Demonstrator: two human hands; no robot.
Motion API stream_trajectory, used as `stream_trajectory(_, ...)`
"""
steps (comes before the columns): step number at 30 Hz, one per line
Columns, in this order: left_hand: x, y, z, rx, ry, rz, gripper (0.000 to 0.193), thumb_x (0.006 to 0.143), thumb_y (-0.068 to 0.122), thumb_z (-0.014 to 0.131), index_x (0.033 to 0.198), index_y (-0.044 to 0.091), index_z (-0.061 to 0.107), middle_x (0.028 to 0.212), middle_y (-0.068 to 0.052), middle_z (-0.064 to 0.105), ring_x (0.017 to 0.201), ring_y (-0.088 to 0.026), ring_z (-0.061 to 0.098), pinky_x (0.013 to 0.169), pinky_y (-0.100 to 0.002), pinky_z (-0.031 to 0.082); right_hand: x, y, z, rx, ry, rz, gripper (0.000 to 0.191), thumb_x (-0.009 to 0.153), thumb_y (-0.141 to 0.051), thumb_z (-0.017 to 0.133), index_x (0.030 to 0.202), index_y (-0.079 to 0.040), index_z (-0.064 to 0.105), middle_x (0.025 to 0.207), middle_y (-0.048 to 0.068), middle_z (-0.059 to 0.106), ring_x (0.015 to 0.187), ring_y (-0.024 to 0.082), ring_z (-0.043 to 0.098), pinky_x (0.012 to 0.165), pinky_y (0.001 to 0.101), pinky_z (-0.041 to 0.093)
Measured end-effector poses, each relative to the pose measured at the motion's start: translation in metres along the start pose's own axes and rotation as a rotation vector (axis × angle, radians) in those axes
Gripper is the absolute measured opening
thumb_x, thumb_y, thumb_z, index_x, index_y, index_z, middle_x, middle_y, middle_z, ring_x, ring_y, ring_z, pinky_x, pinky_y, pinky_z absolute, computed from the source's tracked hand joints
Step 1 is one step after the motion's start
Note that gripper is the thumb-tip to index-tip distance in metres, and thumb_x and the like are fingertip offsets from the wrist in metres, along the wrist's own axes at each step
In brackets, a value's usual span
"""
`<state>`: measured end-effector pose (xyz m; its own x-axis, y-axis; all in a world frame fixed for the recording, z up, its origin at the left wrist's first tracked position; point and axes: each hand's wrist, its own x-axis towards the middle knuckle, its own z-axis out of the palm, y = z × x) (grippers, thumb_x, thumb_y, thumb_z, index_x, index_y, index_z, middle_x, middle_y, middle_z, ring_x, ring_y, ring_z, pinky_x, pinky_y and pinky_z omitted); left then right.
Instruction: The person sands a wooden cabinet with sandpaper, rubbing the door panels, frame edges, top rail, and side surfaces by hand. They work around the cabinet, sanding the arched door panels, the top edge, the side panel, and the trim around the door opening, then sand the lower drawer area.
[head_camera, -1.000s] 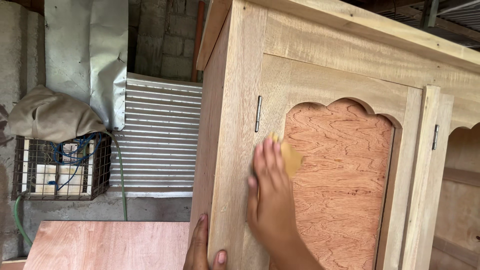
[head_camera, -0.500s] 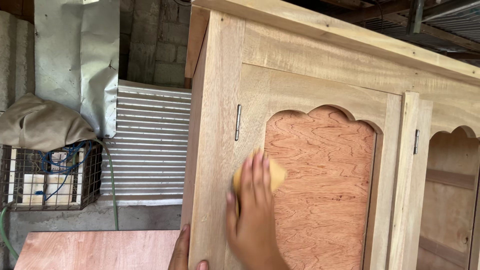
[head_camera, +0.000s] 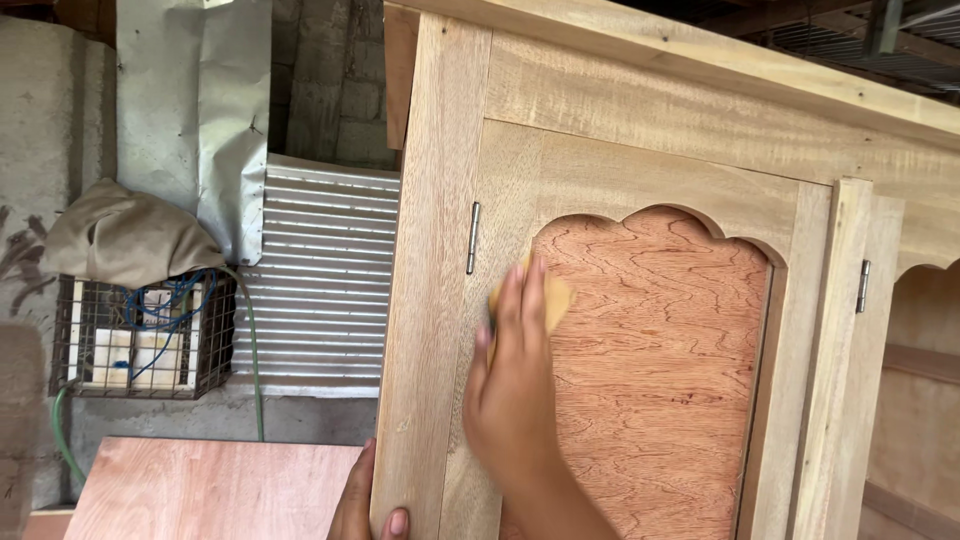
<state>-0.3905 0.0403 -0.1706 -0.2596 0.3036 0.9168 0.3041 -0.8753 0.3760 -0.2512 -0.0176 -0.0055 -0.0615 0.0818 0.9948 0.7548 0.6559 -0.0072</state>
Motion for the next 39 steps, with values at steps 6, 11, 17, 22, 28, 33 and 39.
stream_trajectory(6, -0.006, 0.013, -0.006, 0.168, -0.027, 0.005, 0.064, 0.099, 0.030, 0.046, 0.150, -0.007, 0.037, 0.148, -0.030, 0.050, 0.139, -0.041, 0.049, 0.114, -0.048, 0.038, -0.026, -0.017, -0.008, -0.093, 0.011, -0.069, 0.058, 0.107, -0.015, 0.036, 0.160, 0.004, 0.020, 0.168, 0.029, 0.011, 0.155, 0.045, 0.018, 0.121, 0.0555, 0.027)
stream_trajectory(11, -0.011, 0.046, -0.018, 0.240, -0.077, -0.069, 0.059, 0.100, 0.025, 0.044, 0.151, -0.005, 0.036, 0.149, -0.028, 0.050, 0.139, -0.039, 0.050, 0.112, -0.046, 0.040, -0.080, -0.014, -0.007, -0.084, -0.134, 0.013, 0.058, 0.107, -0.014, 0.035, 0.160, 0.002, 0.020, 0.169, 0.026, 0.011, 0.156, 0.042, 0.014, 0.118, 0.0536, 0.024)
stream_trajectory(17, -0.010, 0.065, -0.020, 0.164, -0.092, -0.120, 0.057, 0.104, 0.026, 0.036, 0.153, -0.003, 0.037, 0.151, -0.028, 0.050, 0.142, -0.040, 0.048, 0.115, -0.047, 0.036, -0.006, -0.001, -0.007, -0.112, -0.002, -0.121, 0.056, 0.108, -0.011, 0.034, 0.161, 0.003, 0.022, 0.170, 0.023, 0.016, 0.159, 0.041, 0.012, 0.126, 0.0529, 0.022)
stream_trajectory(22, -0.015, 0.041, -0.013, -0.112, -0.001, -0.087, 0.056, 0.105, 0.028, 0.038, 0.151, -0.005, 0.043, 0.154, -0.027, 0.049, 0.148, -0.039, 0.045, 0.120, -0.047, 0.030, -0.070, -0.012, 0.007, -0.271, -0.088, -0.065, 0.059, 0.105, -0.010, 0.043, 0.160, 0.003, 0.027, 0.169, 0.023, 0.022, 0.156, 0.039, 0.016, 0.120, 0.0552, 0.019)
stream_trajectory(28, -0.025, -0.003, -0.004, -0.303, -0.061, -0.061, 0.058, 0.106, 0.031, 0.039, 0.152, -0.005, 0.042, 0.161, -0.024, 0.042, 0.154, -0.037, 0.034, 0.125, -0.048, 0.021, -0.192, 0.033, 0.051, -0.409, -0.117, -0.296, 0.071, 0.091, -0.025, 0.059, 0.152, 0.001, 0.034, 0.156, 0.025, 0.036, 0.148, 0.041, 0.028, 0.116, 0.0603, 0.021)
stream_trajectory(33, -0.021, -0.017, -0.008, -0.418, -0.166, -0.113, 0.062, 0.105, 0.033, 0.038, 0.154, -0.004, 0.040, 0.164, -0.024, 0.037, 0.156, -0.035, 0.029, 0.124, -0.048, 0.018, -0.132, -0.008, 0.042, -0.326, -0.102, -0.258, 0.062, 0.098, -0.023, 0.054, 0.153, -0.001, 0.036, 0.158, 0.025, 0.038, 0.151, 0.039, 0.029, 0.121, 0.0573, 0.023)
stream_trajectory(39, 0.008, 0.003, -0.040, -0.483, -0.256, -0.287, 0.058, 0.105, 0.037, 0.032, 0.141, 0.000, 0.060, 0.154, -0.019, 0.056, 0.152, -0.031, 0.042, 0.124, -0.045, 0.024, -0.004, -0.069, 0.026, -0.382, -0.199, -0.029, 0.076, 0.092, -0.004, 0.049, 0.162, -0.005, 0.021, 0.172, 0.013, 0.015, 0.160, 0.026, 0.012, 0.121, 0.0457, 0.025)
